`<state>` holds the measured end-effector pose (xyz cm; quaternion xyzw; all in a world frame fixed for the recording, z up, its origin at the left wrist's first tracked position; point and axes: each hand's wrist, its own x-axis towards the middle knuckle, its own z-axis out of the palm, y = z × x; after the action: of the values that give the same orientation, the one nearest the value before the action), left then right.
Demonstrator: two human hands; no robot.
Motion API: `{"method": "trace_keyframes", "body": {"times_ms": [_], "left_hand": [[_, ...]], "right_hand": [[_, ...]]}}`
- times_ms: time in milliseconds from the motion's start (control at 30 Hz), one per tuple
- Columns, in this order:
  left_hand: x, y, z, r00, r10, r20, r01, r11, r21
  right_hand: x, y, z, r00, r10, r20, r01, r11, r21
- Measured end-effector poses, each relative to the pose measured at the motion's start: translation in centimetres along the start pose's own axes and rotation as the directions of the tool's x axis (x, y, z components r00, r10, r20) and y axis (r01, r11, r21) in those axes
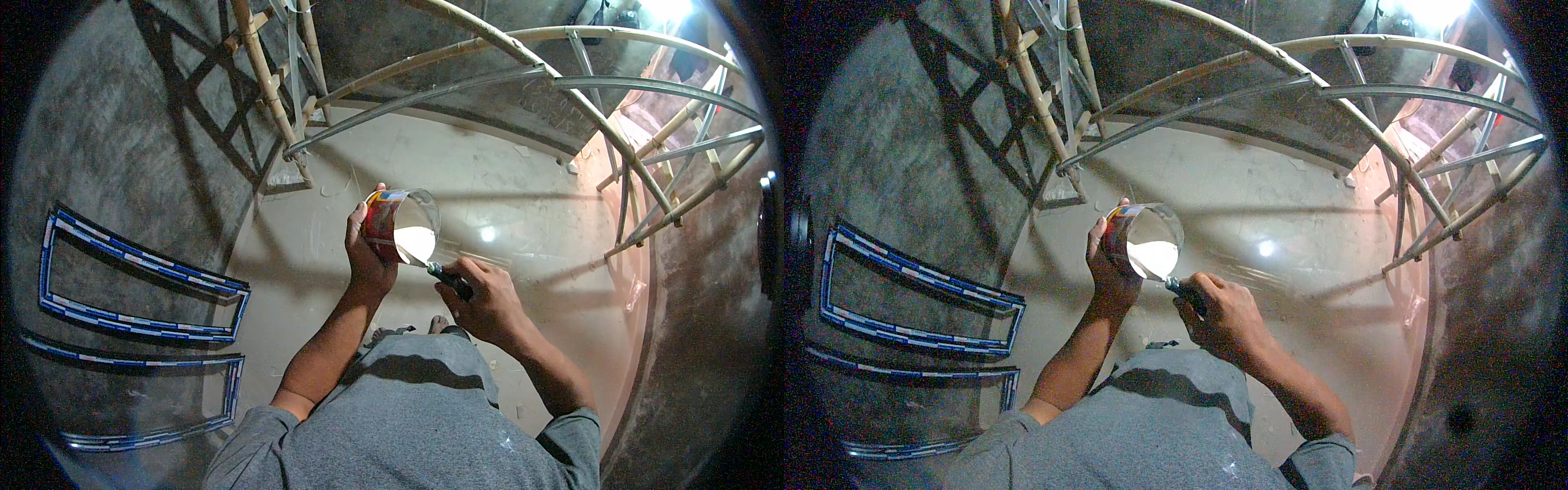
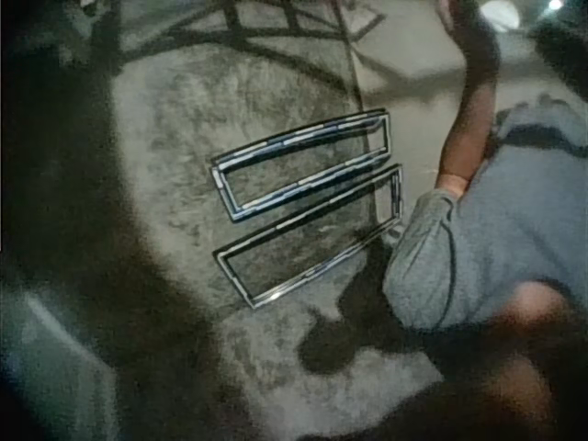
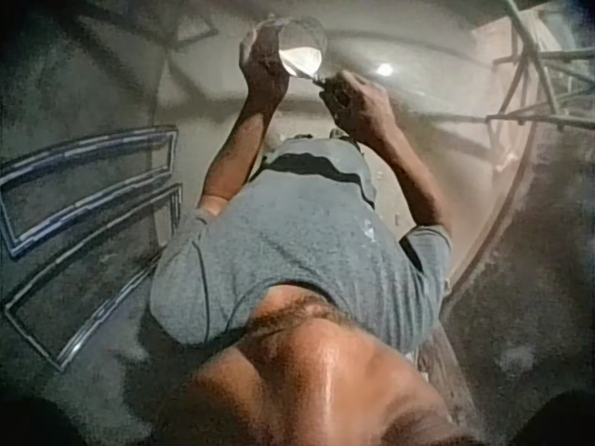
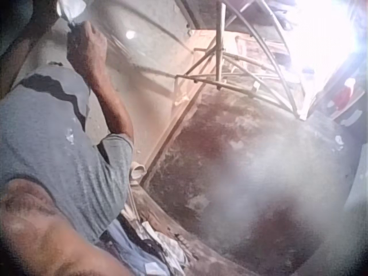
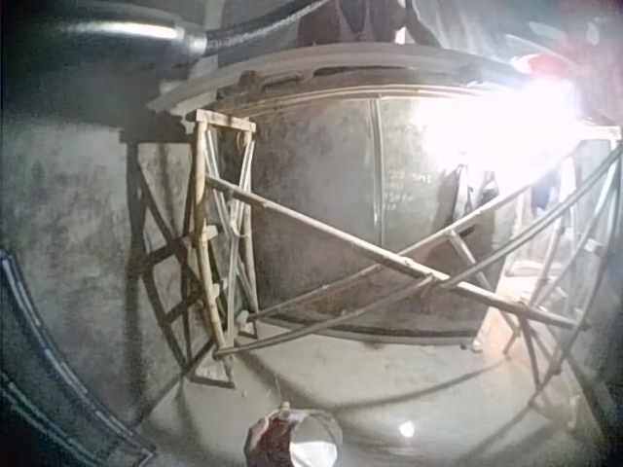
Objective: The person paints a bamboo scaffolding structure using a paintbrush and a small can of white paint. They repeatedly dip the brush into the can and apply paint to the bamboo poles and joints.
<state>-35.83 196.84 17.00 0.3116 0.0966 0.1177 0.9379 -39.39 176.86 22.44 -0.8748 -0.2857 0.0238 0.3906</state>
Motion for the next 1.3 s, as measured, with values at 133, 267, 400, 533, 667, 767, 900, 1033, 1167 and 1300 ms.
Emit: {"method": "trace_keyframes", "body": {"times_ms": [133, 267, 400, 533, 667, 767, 900, 1033, 1167, 1300], "left_hand": [[0.0, 0.5, -0.3, 0.999, -0.037, -0.004, 0.037, 0.999, -0.019], [0.3, 0.3, -1.6, 0.997, -0.077, 0.031, 0.08, 0.994, -0.077], [0.5, 0.5, -2.1, 0.999, -0.032, 0.04, 0.033, 0.999, -0.021], [2.0, -0.3, -4.8, 0.978, 0.182, 0.103, -0.205, 0.93, 0.304], [1.7, 0.7, -4.1, 0.998, 0.049, 0.049, -0.056, 0.984, 0.17], [1.1, 2.0, -3.0, 0.999, -0.037, 0.002, 0.037, 0.999, -0.013], [3.0, 1.3, -5.3, 0.989, -0.144, 0.042, 0.149, 0.98, -0.133], [2.6, 0.9, -3.5, 0.988, -0.138, 0.069, 0.139, 0.99, -0.017], [3.8, -0.2, -3.0, 0.984, -0.145, 0.105, 0.145, 0.989, 0.012], [5.8, -0.8, -2.5, 0.993, -0.115, 0.034, 0.118, 0.987, -0.105]], "right_hand": [[-0.2, -0.8, -0.3, 0.998, 0.049, 0.049, -0.055, 0.991, 0.121], [-0.6, -0.4, -1.0, 0.965, 0.173, 0.196, -0.242, 0.874, 0.421], [-0.9, 0.0, -2.7, 0.849, 0.328, 0.415, -0.527, 0.584, 0.617], [-1.6, 0.1, -3.2, 0.815, 0.347, 0.465, -0.562, 0.273, 0.781], [-1.7, -1.1, -4.6, 0.919, 0.3, 0.256, -0.273, 0.016, 0.962], [-0.9, -2.4, -7.5, 0.961, 0.244, -0.133, 0.124, 0.054, 0.991], [0.5, -3.8, -12.1, 0.732, 0.287, -0.618, 0.56, 0.266, 0.785], [2.1, -4.7, -17.7, 0.477, 0.235, -0.847, 0.672, 0.524, 0.524], [5.0, -3.2, -23.8, 0.351, 0.203, -0.914, 0.688, 0.606, 0.399], [7.3, -0.3, -29.8, 0.313, 0.17, -0.934, 0.74, 0.572, 0.352]]}}
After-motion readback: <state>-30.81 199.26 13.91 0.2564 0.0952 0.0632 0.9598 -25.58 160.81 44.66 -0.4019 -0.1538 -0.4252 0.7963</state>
